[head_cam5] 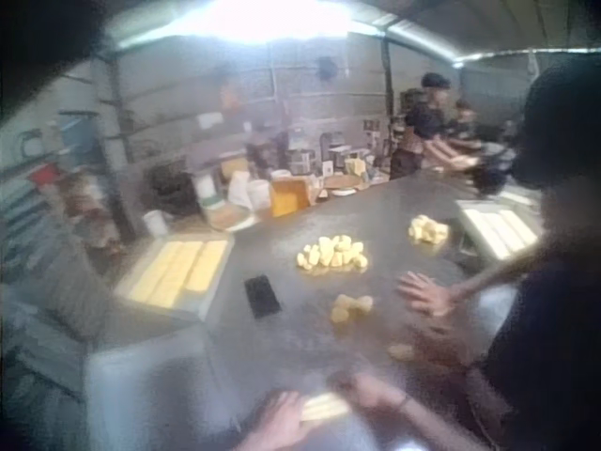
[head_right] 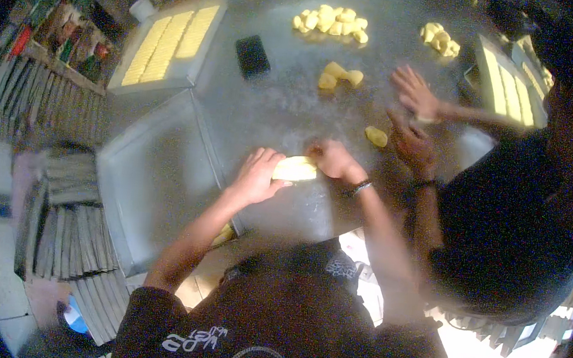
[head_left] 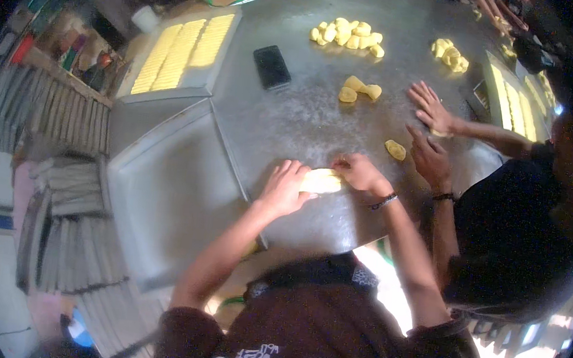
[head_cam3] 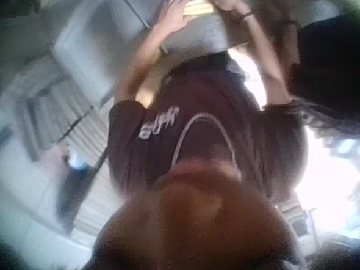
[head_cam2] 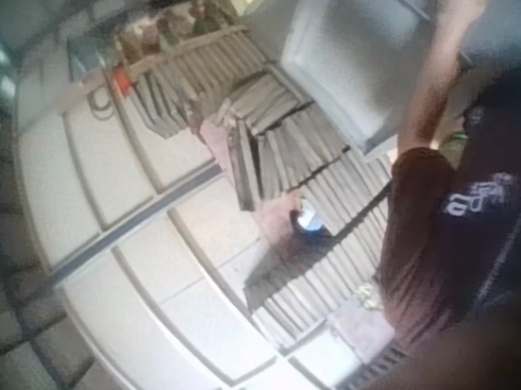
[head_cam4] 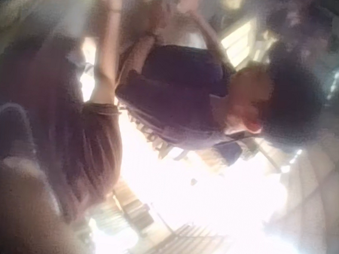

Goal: The person slides filled baking trays into a rack, retrieves an empty tray, and carries it to a table. The person then shapes dough pieces into logs by hand and arranges them in the tray.

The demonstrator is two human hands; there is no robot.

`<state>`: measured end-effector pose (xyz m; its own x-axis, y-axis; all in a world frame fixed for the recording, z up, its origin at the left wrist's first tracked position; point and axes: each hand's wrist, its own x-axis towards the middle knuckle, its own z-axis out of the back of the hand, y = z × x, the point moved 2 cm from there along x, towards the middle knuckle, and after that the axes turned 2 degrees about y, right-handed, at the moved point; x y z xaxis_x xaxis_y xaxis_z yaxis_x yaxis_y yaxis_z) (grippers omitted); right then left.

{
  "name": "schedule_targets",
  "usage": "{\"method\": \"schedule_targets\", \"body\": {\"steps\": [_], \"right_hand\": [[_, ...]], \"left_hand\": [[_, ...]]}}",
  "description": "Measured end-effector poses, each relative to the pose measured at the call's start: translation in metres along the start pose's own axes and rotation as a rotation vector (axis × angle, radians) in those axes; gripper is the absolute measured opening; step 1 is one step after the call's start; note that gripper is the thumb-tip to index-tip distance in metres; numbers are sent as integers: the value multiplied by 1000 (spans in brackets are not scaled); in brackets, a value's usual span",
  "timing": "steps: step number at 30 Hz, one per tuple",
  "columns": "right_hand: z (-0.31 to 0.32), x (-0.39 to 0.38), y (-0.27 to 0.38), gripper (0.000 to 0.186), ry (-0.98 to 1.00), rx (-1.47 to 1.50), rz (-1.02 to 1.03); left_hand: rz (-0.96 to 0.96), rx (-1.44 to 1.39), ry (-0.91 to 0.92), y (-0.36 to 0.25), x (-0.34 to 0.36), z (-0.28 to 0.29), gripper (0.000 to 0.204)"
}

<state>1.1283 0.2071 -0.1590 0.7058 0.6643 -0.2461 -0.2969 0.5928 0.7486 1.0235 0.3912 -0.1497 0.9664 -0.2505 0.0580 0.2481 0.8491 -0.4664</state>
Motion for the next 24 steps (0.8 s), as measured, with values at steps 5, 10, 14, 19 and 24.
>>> {"method": "schedule_targets", "body": {"steps": [5,10,14,19,24], "right_hand": [[-17,0,10,26,-92,-217,174],[-41,-7,50,41,86,-307,228],[-62,-16,42,63,74,-339,255],[-61,-32,37,62,-94,-221,323],[-54,-38,34,64,-140,-210,242]], "left_hand": [[-20,-59,-27,7,-14,9,61],[-58,-89,-23,23,-26,5,59],[-127,-178,-50,31,-37,1,55],[-132,-148,-75,23,-40,3,51],[-79,-119,-137,24,-39,-3,48]]}}
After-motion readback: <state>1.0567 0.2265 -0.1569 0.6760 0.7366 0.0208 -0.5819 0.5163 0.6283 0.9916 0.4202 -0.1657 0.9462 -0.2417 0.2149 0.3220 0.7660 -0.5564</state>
